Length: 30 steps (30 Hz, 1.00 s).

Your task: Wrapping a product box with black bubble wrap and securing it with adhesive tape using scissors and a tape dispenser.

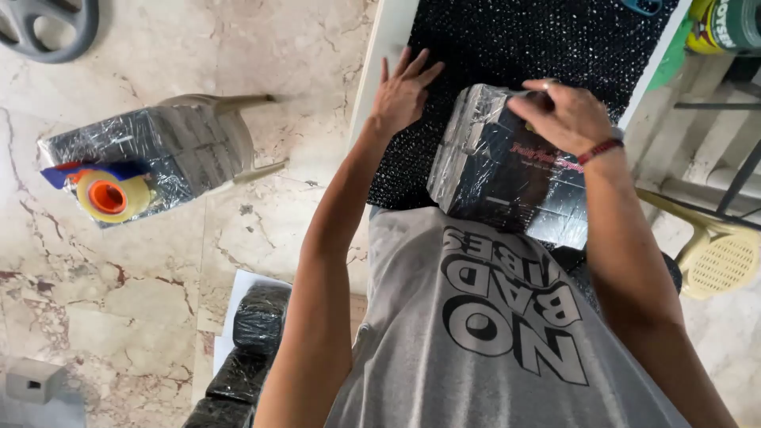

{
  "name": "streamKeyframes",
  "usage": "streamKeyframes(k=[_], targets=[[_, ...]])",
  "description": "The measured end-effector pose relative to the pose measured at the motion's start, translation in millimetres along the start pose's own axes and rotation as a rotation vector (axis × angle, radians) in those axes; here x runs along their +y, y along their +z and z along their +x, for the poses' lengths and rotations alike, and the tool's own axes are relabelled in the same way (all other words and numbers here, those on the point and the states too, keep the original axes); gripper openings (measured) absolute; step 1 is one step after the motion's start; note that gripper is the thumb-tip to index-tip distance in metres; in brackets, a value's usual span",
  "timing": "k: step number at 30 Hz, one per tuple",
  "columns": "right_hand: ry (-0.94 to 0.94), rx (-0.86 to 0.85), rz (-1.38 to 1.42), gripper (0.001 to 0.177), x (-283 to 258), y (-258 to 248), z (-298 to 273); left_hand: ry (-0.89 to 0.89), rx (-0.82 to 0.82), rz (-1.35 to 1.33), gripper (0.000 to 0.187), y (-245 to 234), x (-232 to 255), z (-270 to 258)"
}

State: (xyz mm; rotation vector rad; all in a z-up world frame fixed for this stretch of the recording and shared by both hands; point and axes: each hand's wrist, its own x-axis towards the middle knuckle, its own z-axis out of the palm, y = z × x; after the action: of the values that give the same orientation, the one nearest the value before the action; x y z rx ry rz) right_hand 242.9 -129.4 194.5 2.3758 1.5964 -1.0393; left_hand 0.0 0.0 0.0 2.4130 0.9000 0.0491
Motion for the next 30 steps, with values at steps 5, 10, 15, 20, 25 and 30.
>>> streamKeyframes(k=[5,10,15,20,25,30], targets=[[-0.053,0.128,-0.025,0.072,4.6,10.8,-3.2,-0.018,-0.434,0.297,0.081,11.9,8.0,43.2],[-0.054,0.141,0.001,0.071,0.4,7.6,-10.3,-0.032,-0.479,0.333,0.088,15.0,5.1,49.2],[-0.25,0.276,-0.072,0.064,17.9,20.5,-14.0,-0.035,-0.484,0.378,0.092,19.8,5.9,44.8],[-0.28,0.264,-0.07,0.063,12.0,15.1,-23.3,-0.032,-0.439,0.4,0.095,30.2,3.5,47.3],[-0.34,0.282,-0.086,0.062,14.3,15.1,-27.0,-0.044,-0.445,0.415,0.097,34.6,4.1,46.9],[-0.375,0.312,-0.064,0.056,17.0,17.0,-28.8,-0.049,-0.442,0.402,0.098,33.2,5.3,47.0]])
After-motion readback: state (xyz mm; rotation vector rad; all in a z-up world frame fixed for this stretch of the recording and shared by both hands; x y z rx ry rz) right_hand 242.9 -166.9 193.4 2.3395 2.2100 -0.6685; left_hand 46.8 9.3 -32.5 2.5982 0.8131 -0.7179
